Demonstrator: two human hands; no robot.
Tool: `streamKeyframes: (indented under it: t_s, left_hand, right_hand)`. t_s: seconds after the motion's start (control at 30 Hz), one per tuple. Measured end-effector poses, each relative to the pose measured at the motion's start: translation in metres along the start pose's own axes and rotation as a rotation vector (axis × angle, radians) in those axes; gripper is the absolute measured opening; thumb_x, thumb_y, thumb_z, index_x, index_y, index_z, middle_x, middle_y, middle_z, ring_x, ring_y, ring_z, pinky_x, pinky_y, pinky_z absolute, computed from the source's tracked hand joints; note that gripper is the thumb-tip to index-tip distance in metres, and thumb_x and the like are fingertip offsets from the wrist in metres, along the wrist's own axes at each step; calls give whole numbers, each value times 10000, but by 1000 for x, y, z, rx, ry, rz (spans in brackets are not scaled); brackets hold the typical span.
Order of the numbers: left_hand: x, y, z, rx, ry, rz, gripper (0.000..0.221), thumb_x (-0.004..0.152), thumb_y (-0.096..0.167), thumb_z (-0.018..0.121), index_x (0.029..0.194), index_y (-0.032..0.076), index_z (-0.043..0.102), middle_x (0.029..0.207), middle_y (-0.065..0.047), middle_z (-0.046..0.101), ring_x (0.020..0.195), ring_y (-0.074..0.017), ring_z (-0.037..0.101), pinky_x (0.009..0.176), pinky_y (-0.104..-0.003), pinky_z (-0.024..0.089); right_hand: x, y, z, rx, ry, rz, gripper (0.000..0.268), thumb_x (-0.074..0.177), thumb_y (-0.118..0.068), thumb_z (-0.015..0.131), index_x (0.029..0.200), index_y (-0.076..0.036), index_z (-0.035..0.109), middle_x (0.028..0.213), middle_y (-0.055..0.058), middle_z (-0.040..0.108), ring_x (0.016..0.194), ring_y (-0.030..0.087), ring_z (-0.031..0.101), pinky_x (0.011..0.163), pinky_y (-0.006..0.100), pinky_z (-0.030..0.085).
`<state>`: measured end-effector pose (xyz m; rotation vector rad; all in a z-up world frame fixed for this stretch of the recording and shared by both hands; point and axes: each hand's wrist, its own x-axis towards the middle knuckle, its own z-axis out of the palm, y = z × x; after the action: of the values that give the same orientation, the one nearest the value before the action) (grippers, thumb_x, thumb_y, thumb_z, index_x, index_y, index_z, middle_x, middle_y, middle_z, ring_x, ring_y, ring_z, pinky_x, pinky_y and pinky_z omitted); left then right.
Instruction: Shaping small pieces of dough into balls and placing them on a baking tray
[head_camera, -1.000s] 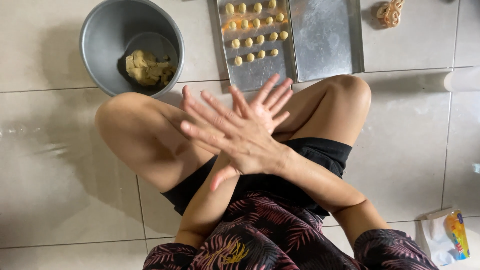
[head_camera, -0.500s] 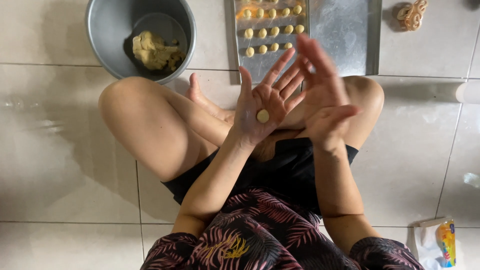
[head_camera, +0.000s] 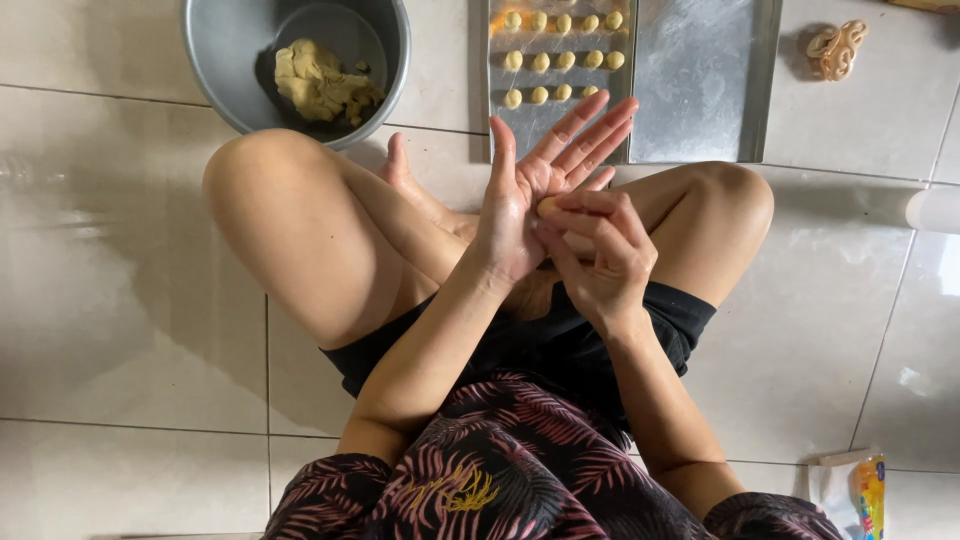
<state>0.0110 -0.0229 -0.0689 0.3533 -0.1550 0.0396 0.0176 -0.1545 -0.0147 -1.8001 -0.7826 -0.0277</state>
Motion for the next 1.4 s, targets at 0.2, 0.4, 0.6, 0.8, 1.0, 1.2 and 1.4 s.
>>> streamKeyframes:
  t_s: [0.2,0.4,0.6,0.8,1.0,1.2,1.4]
  left_hand:
    - [19,40,48,-404,487,-154,1082,985,768,225,1779,41,336,1896,-248,320,1809,-330,259,1428,-497,266]
    - [3,11,2,104,-43,34,952,1158,858,142,1778,250,531,1845,-50,498,1807,-247,316,1510,-657,-58]
    - [6,37,-34,141,18,201,858,1182,814,242,1725,249,591,1826,9,499,1757,-204,347,1454,-513,178]
    - [-22,109,-20,279,56,283,903,1144,818,215,1784,267,534,1891,-28,422,1831,-213,231,1487,-656,-91]
    - [-37,136,-22,340,110,314,868,1167,806,299,1811,256,489,1906,-15,397,1837,-199,251,1523,-583,11]
    - [-36,132,-39,281,102,309,841,1194,792,320,1813,249,492,1907,-13,397,1836,-181,253,1534,-509,59]
    - [-30,126,-33,252,136,315,832,1208,775,321,1794,222,531,1888,-46,431,1831,-199,259,1529,-505,45]
  right_hand:
    - [-9,15,-19,222,56,154,230,1040,62,791,1263,28,745,1331,164,676,1199,223,677,1070,301,606]
    - [6,-6,-3,-185,-62,4,313,899,90,914,1189,-1,840,1250,125,799,1080,218,682,977,330,593]
    - [37,63,-15,-77,95,157,388,972,177,861,1319,47,746,1189,117,667,951,163,641,836,268,600]
    - [90,233,-50,-389,22,161,267,867,148,895,1085,11,825,1193,143,663,957,233,788,847,298,749]
    - [80,312,-21,-711,-182,121,129,897,23,837,974,-78,816,1002,78,749,843,223,685,699,377,577]
    - [73,254,22,-345,-323,-86,228,881,177,829,1089,87,814,1079,153,758,844,192,729,796,276,672]
    - [54,221,86,-365,-386,-140,170,954,61,796,1119,23,810,1121,95,721,952,275,704,837,391,606]
